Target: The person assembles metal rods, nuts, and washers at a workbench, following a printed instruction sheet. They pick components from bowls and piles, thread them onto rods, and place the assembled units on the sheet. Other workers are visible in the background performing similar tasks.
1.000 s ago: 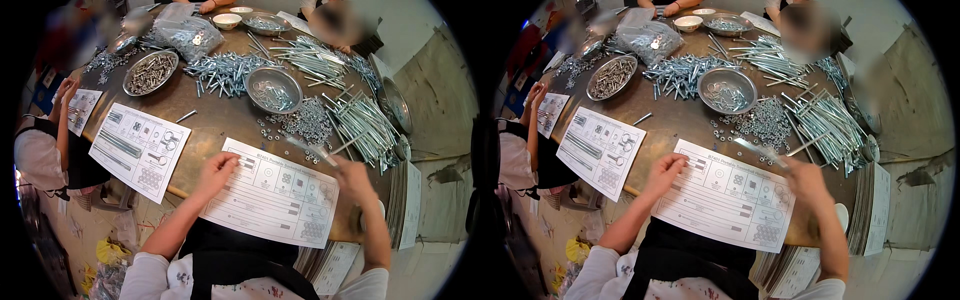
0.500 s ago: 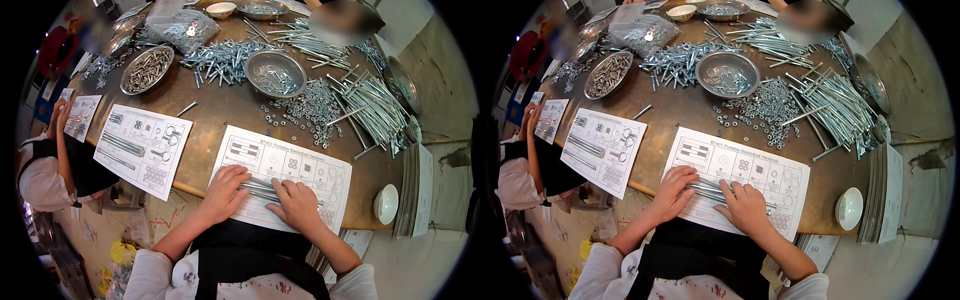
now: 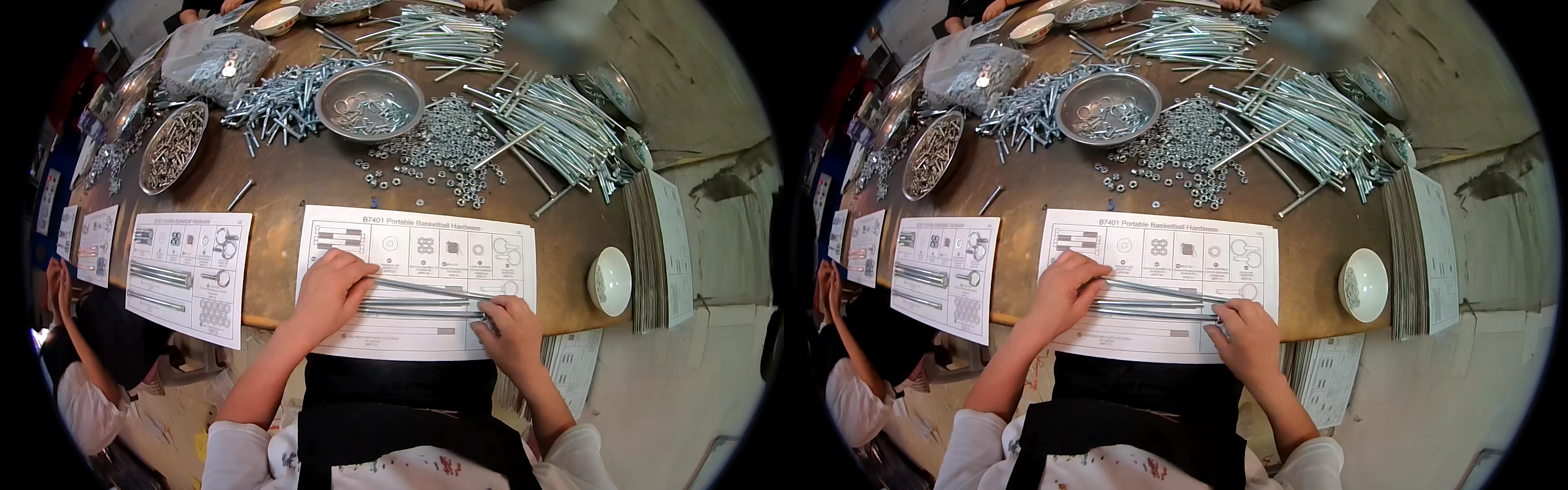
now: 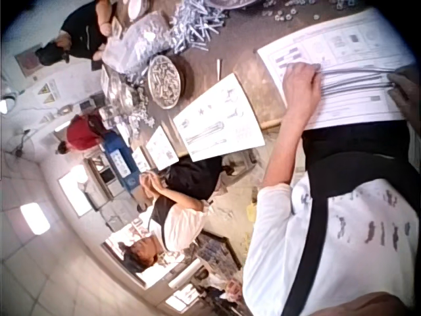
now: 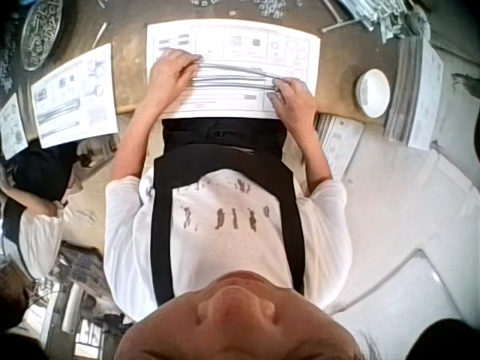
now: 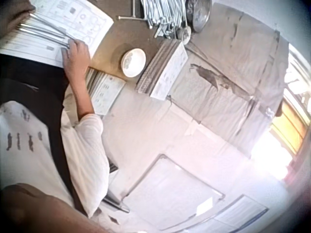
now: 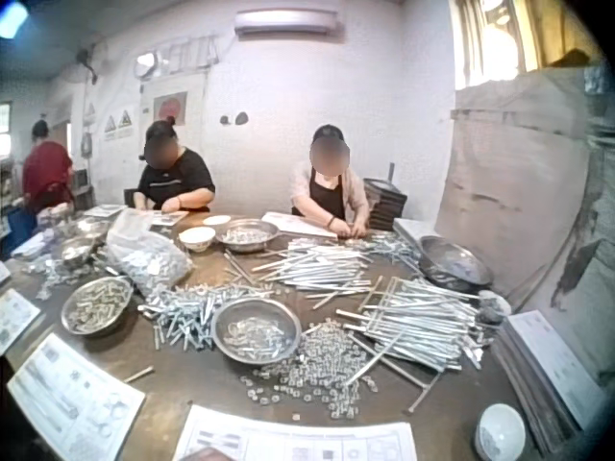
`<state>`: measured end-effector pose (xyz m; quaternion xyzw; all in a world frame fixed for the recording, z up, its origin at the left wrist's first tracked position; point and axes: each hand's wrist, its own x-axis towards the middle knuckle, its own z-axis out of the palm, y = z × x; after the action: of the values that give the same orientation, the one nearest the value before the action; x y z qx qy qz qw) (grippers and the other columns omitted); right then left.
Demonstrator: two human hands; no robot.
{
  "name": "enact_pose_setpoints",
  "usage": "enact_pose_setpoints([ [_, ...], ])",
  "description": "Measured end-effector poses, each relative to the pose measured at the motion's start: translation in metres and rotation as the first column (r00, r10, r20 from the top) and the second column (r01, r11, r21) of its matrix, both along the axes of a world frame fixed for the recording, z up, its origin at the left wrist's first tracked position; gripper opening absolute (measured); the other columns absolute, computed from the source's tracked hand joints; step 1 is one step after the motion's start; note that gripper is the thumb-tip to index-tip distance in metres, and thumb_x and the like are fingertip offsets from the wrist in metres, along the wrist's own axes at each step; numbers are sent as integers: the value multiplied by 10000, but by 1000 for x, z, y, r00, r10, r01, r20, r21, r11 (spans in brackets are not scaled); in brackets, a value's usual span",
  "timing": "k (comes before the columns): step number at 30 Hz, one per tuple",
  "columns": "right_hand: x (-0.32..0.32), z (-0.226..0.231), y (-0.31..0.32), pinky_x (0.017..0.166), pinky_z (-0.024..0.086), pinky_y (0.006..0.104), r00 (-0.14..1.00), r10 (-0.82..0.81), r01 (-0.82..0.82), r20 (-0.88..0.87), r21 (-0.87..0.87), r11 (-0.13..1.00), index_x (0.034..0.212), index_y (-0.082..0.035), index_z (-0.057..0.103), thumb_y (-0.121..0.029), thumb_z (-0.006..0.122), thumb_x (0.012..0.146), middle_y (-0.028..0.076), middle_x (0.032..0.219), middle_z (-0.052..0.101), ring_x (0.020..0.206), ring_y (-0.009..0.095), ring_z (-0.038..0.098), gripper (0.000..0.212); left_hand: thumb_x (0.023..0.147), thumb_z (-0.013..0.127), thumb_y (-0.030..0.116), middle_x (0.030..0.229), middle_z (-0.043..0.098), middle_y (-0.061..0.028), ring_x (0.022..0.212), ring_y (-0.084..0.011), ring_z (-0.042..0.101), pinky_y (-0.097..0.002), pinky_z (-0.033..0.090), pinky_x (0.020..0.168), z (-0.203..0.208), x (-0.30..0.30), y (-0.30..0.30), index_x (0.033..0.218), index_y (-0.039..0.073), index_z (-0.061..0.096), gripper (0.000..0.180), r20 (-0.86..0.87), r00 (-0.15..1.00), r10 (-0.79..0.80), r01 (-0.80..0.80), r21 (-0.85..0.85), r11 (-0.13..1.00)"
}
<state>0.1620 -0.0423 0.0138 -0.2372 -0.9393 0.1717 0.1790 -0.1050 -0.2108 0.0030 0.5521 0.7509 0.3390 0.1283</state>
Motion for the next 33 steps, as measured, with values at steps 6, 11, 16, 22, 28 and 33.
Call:
enact_pose_setpoints([
  [6,11,4,14,611,526,341,985,170,-170,-3,-45,984,963,-93,662,-98,754,766,63,933,628,748,256,642,218,821,677,76,872,654,-64,903,-275,586,-383,488,794,5,-19,-9,939,77,730,130,53,998,-34,37,-43,998],
  [11,16,7,20,605,532,350,989,68,-75,-133,-47,996,931,-76,659,-26,736,766,78,905,626,732,256,650,188,830,668,74,877,668,-63,926,-272,580,-381,485,796,11,-34,-32,947,79,737,136,64,998,16,-10,-93,996],
  [16,5,-7,19,619,512,328,989,-10,-10,-148,-135,991,922,-58,658,7,705,777,100,891,633,714,250,639,166,801,718,143,949,680,-72,961,-271,589,-378,493,830,22,-30,-48,1006,86,728,213,-92,996,16,-25,-102,994],
  [22,-7,-12,21,612,520,313,986,-20,-2,-167,-127,992,931,-62,673,-47,748,776,85,858,641,695,234,650,173,786,760,216,1091,656,-71,913,-255,627,-354,516,794,18,-29,-57,1109,89,689,355,-22,1000,6,-9,-122,992],
  [28,-26,-6,5,646,538,319,988,-134,104,-76,-315,944,1025,-49,672,-55,751,781,107,909,663,755,238,674,257,805,748,197,1080,637,-67,820,-235,644,-330,520,718,14,-25,-57,1125,82,674,348,123,991,46,-21,-196,980],
  [33,-30,-8,-10,670,552,333,992,-100,67,-79,-338,939,1160,-26,621,-36,751,774,121,962,668,798,230,685,407,818,723,156,1077,637,-72,774,-229,643,-320,514,685,16,-30,-54,1107,71,675,306,135,990,28,-3,-188,982],
])
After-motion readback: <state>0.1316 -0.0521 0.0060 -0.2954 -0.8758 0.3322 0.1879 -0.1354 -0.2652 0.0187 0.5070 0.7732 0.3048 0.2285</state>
